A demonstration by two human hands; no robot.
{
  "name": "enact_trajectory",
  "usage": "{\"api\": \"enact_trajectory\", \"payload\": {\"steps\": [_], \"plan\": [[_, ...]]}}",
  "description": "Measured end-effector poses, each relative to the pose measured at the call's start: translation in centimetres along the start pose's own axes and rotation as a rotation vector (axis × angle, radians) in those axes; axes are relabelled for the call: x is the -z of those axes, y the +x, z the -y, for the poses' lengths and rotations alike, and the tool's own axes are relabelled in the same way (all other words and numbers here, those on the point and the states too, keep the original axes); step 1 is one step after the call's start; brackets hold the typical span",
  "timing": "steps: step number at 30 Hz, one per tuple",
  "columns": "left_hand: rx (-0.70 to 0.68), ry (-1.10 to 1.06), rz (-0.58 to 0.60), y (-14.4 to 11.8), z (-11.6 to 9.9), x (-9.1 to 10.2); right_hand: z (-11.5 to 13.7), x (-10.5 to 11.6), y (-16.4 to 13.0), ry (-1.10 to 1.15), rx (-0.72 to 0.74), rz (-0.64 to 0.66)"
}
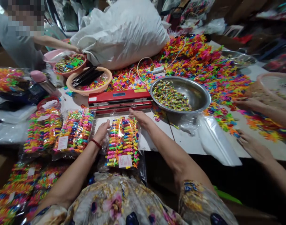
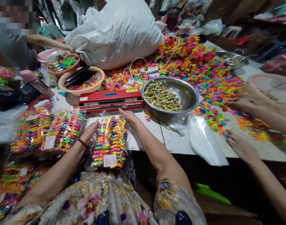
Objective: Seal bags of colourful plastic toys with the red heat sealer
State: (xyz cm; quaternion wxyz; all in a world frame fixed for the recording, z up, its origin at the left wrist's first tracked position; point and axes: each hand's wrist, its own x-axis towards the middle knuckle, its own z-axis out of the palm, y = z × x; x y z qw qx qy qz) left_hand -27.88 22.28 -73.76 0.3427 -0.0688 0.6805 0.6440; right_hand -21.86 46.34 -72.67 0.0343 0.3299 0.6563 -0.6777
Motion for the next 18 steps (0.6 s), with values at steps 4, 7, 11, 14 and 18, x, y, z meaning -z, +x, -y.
{"api": "enact_trajectory", "payload": {"steps": [4,7,11,14,18], "plan": [[0.027,-0.100,0.028,1.4,-1.7,-1.0,0.3,-2.8,0.1,-0.233,0.099,0.156],[0.159,-0.201,0.257,1.3,-2.5,-1.7,1.1,-2.9,0.2,-0.359,0.205,0.123],[0.220,-0.281,0.426,0.8,-2.4,-1.9,2.7,-2.8,0.6,-0.711,0.581,0.084],[0.112,-0.256,0.365,1.0,-2.2,-1.9,3.6,-3.5,1.0,-0.952,0.624,0.171],[0.070,-0.104,0.251,1.3,-2.2,-2.1,5.3,-3.2,0.8,-0.926,0.628,0.062]]}}
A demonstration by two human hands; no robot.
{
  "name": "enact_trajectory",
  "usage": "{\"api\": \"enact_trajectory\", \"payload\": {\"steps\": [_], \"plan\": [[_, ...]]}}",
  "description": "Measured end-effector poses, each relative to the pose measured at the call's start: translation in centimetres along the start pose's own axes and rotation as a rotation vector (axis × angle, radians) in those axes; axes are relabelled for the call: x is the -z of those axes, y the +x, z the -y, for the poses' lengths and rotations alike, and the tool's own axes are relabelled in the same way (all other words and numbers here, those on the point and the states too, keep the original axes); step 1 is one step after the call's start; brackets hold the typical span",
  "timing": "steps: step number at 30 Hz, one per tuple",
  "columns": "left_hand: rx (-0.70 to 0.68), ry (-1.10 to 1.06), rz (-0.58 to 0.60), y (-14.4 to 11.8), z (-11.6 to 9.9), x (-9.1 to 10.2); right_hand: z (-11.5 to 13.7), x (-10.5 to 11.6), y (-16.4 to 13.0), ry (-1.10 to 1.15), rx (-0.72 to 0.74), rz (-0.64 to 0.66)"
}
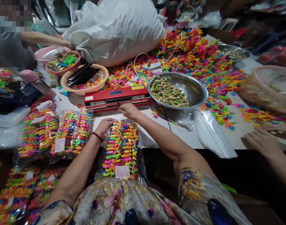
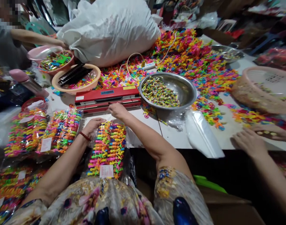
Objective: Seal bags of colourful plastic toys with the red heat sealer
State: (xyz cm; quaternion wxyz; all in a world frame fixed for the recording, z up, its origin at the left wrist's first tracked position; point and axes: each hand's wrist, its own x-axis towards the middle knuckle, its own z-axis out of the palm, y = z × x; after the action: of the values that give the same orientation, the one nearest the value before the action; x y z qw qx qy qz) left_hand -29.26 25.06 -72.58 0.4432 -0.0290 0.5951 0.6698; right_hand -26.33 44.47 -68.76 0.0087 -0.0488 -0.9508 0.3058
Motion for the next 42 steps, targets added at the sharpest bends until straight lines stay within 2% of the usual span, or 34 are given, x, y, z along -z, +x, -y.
{"api": "enact_trajectory", "payload": {"steps": [4,5,7,9,11,13,16,17,19,22,25,28,31,33,36,39,42], "plan": [[-0.068,0.060,-0.068,-0.2,-0.1,-0.3,-1.3,5.0,-1.3,0.279,-0.140,-0.428],[-0.107,0.068,-0.074,-0.3,-0.1,-0.4,-2.0,6.5,-2.1,0.294,-0.159,-0.495],[-0.206,0.097,-0.081,-0.6,-0.3,-0.6,-3.5,8.7,-4.8,0.197,-0.192,-0.530],[-0.318,0.133,-0.088,-1.1,-0.6,-0.8,-4.6,9.4,-8.5,0.034,-0.251,-0.512],[-0.410,0.176,-0.095,-1.7,-0.9,-1.1,-4.8,8.3,-12.9,-0.052,-0.319,-0.485],[-0.464,0.200,-0.089,-2.4,-1.3,-1.4,-3.7,5.8,-17.2,0.040,-0.415,-0.416],[-0.525,0.157,-0.030,-3.4,-1.7,-2.3,-0.7,1.2,-22.3,0.518,-0.578,-0.196],[-0.549,0.130,-0.002,-3.7,-1.8,-2.7,0.4,-0.1,-23.4,0.697,-0.579,-0.150],[-0.587,0.103,0.051,-4.4,-1.9,-3.8,2.4,-1.9,-24.9,0.968,-0.489,-0.134],[-0.608,0.133,0.112,-5.6,-1.9,-5.3,4.1,-3.2,-26.0,1.139,-0.411,-0.209],[-0.628,0.162,0.176,-6.7,-1.9,-6.1,4.5,-3.5,-26.3,1.196,-0.514,-0.343],[-0.676,0.205,0.236,-7.6,-2.1,-6.1,4.3,-2.9,-26.4,1.236,-0.562,-0.496],[-0.681,0.251,0.302,-8.4,-2.3,-5.6,3.7,-1.4,-26.0,1.093,-0.554,-0.613],[-0.655,0.274,0.348,-8.7,-2.6,-5.2,3.1,0.1,-25.3,0.893,-0.472,-0.598],[-0.630,0.341,0.405,-8.6,-3.2,-4.6,2.2,2.1,-23.9,0.624,-0.335,-0.476],[-0.647,0.450,0.390,-8.2,-3.5,-4.1,1.4,3.0,-22.4,0.588,-0.340,-0.378],[-0.689,0.600,0.292,-7.9,-3.6,-3.8,1.1,3.0,-21.5,0.577,-0.361,-0.403]]}}
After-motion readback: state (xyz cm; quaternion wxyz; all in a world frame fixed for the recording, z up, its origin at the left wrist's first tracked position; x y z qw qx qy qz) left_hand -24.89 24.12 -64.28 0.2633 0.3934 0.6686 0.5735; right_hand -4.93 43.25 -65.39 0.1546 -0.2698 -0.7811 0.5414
